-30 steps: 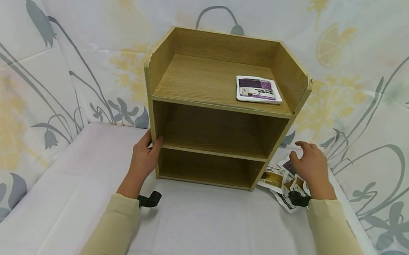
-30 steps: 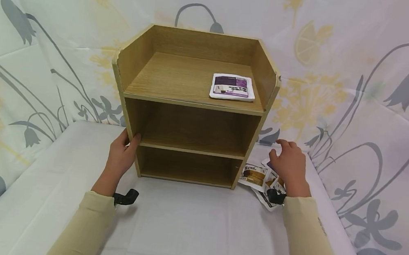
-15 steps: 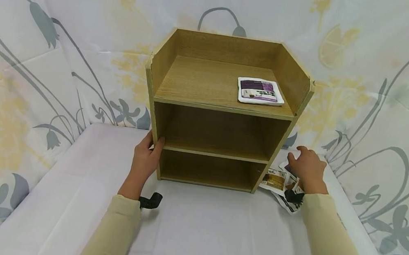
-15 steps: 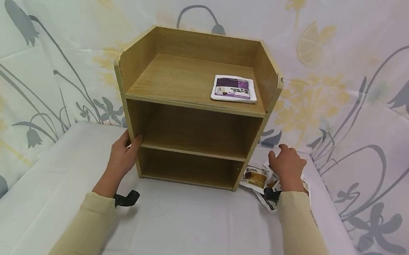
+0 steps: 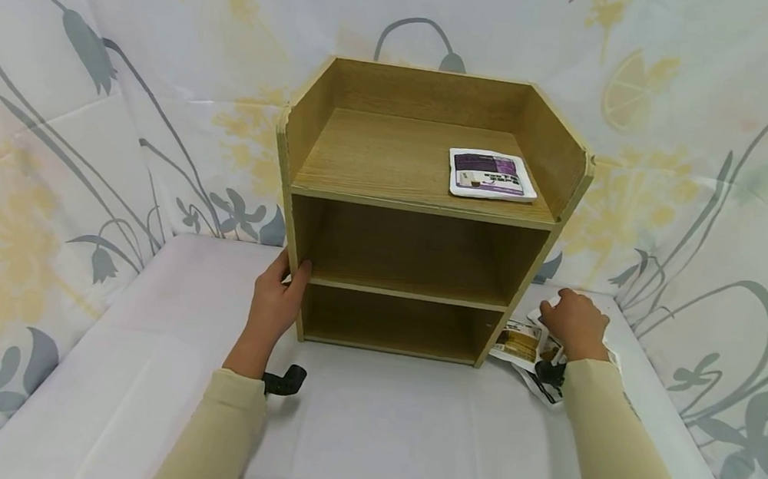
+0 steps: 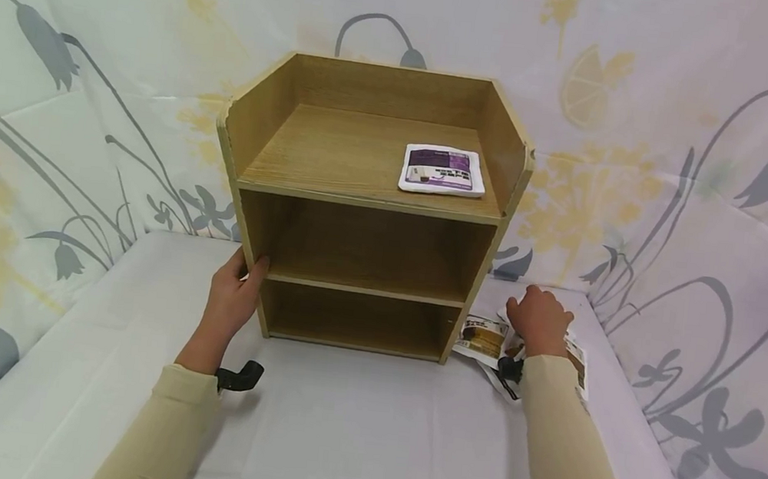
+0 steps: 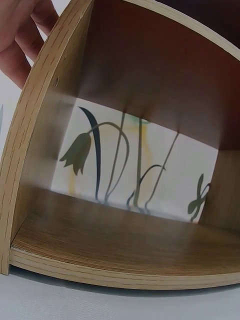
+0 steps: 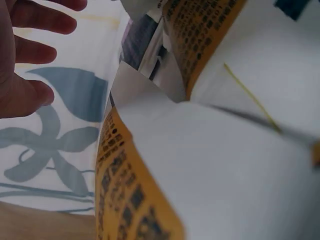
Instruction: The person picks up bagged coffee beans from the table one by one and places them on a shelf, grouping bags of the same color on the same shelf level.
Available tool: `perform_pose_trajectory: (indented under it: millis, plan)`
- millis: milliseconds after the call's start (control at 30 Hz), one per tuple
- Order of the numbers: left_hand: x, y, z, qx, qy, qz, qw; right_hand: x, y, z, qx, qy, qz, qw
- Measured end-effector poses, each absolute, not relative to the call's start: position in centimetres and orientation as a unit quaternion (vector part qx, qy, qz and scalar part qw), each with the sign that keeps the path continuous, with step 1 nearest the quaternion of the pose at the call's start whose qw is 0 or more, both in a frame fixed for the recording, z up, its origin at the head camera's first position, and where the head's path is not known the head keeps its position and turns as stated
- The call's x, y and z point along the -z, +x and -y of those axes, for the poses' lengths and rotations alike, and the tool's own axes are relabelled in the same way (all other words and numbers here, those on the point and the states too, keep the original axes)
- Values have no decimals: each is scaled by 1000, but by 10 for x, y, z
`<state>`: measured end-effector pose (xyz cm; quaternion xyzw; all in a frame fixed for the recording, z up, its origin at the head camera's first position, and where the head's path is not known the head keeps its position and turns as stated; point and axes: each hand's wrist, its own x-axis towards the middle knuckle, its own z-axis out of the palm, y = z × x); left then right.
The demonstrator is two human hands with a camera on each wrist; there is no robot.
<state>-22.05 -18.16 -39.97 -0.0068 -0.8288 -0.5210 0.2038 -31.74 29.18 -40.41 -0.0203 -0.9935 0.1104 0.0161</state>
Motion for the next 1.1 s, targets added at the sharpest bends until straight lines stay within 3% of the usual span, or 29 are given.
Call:
perform_pose_trajectory:
  millis: [600, 1100]
  plan:
    - [400, -220, 181, 518, -5, 830, 205, 413, -321, -300, -115, 6, 993, -26]
    - [400, -220, 181, 517, -4, 830, 209, 417, -316, -308, -162, -9, 979, -120]
